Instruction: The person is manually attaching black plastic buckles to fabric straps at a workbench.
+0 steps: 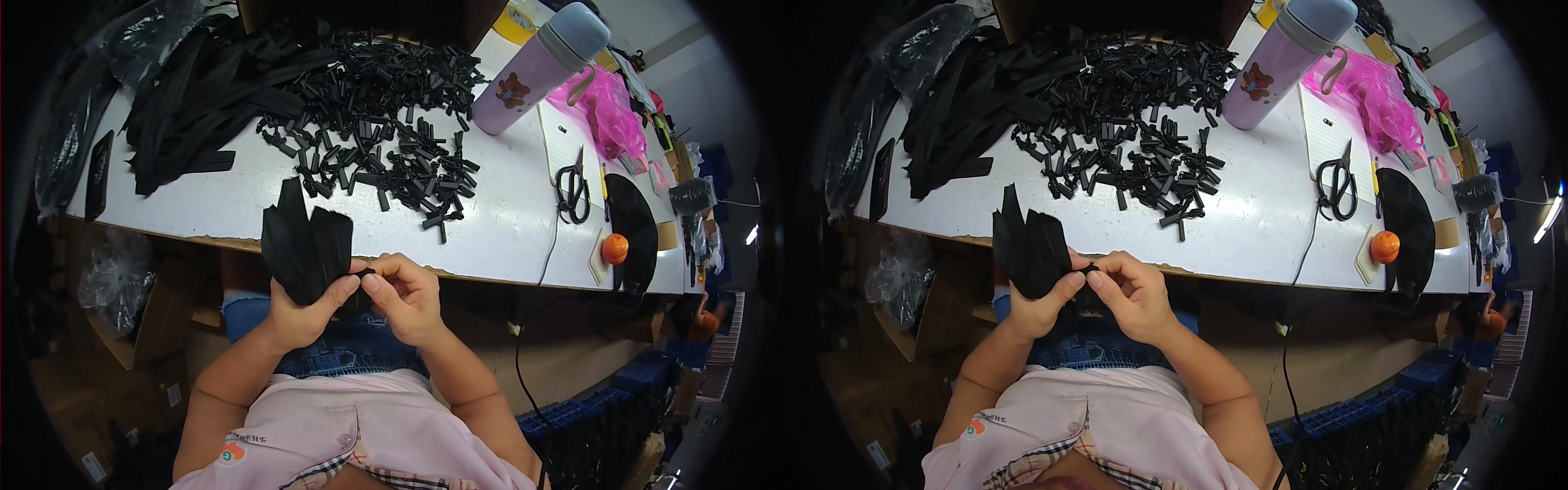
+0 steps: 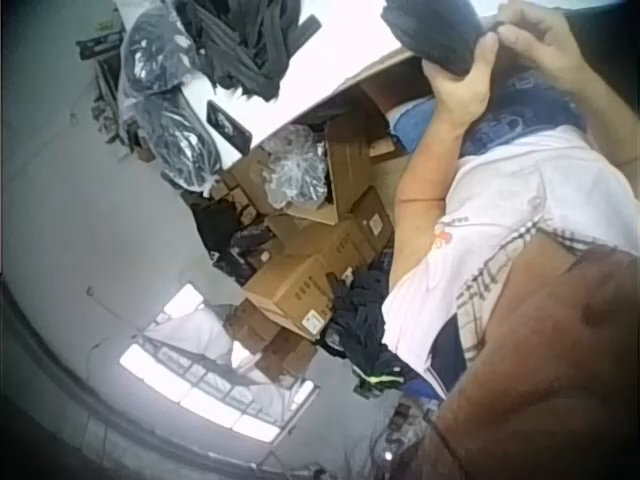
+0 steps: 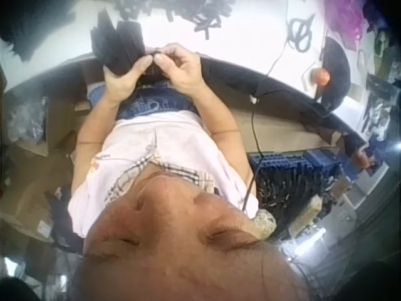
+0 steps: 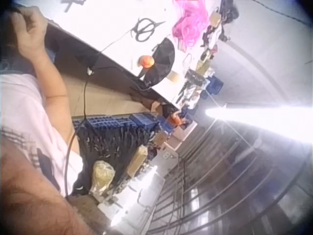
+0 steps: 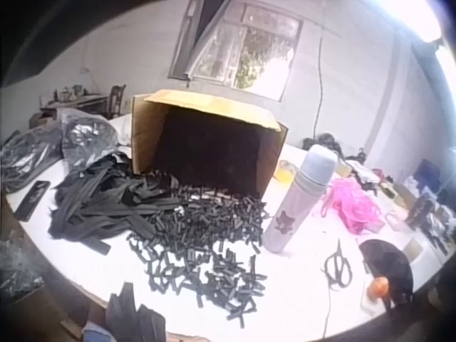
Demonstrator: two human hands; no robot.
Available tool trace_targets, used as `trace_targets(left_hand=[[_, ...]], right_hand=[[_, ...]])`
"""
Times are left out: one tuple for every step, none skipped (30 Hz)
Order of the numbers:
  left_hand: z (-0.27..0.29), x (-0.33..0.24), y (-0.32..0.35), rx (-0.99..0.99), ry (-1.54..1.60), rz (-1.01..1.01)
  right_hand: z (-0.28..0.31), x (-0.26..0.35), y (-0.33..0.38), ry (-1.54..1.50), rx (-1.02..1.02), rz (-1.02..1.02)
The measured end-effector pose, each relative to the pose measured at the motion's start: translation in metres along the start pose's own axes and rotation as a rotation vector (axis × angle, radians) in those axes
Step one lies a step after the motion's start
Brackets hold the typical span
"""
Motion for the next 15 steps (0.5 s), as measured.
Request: trace_targets(left_hand=[[0.0,0.0,0.0,0.0,-0.001,-0.001],[0.0,-0.002,-0.002,-0.001,0.001,-0.016],[0.0,-0.005,-0.002,-0.002,0.002,-0.032],[0.002,-0.007,-0.003,-0.001,0.001,-0.032],[0.003,0.004,-0.002,0.009,0.109,0.09],[0.002,0.015,-0.001,0.02,0.217,0.213],[0.002,0.016,0.0,0.018,0.216,0.212],[0.004,0.016,0.002,-0.006,0.168,0.187],[0.006,0.016,0.002,-0.03,0.121,0.162],[0.006,0.019,0.002,-0.03,0.121,0.162],[0.006,0.014,0.001,-0.034,0.085,0.086],[0.006,0.009,0.001,-0.039,0.049,0.011],[0.005,0.01,0.001,-0.04,0.047,0.01],[0.01,0.01,0.003,-0.106,0.047,0.009],[0.015,0.01,0.006,-0.173,0.046,0.007]], right_hand=[[-0.001,-0.003,0.0,-0.107,0.004,-0.021],[-0.002,-0.006,0.001,-0.214,0.008,-0.042],[-0.002,-0.01,0.0,-0.213,0.008,-0.041],[0.001,0.007,-0.001,0.098,-0.002,0.148],[-0.004,0.025,0.004,0.411,-0.013,0.336],[-0.004,0.026,0.004,0.411,-0.015,0.337],[-0.003,0.029,0.004,0.432,-0.053,0.344],[-0.002,0.033,0.005,0.452,-0.092,0.351],[-0.002,0.035,0.003,0.451,-0.09,0.352],[0.001,0.027,-0.005,0.364,-0.044,0.232],[0.003,0.018,-0.01,0.276,0.002,0.113],[0.003,0.02,-0.009,0.276,0.003,0.112],[-0.001,0.02,-0.011,0.334,0.071,0.083],[-0.006,0.019,-0.013,0.391,0.14,0.054],[-0.013,0.013,-0.014,0.532,0.21,-0.017]])
Point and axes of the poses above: each hand's wrist, its own y-axis away from the middle knuckle, its own z-axis out of the back of the hand, x = y × z, the point moved 9 cm from there along -y, towards the middle knuckle, and after that the axes turned 13 degrees about x, right-handed, at the moved point
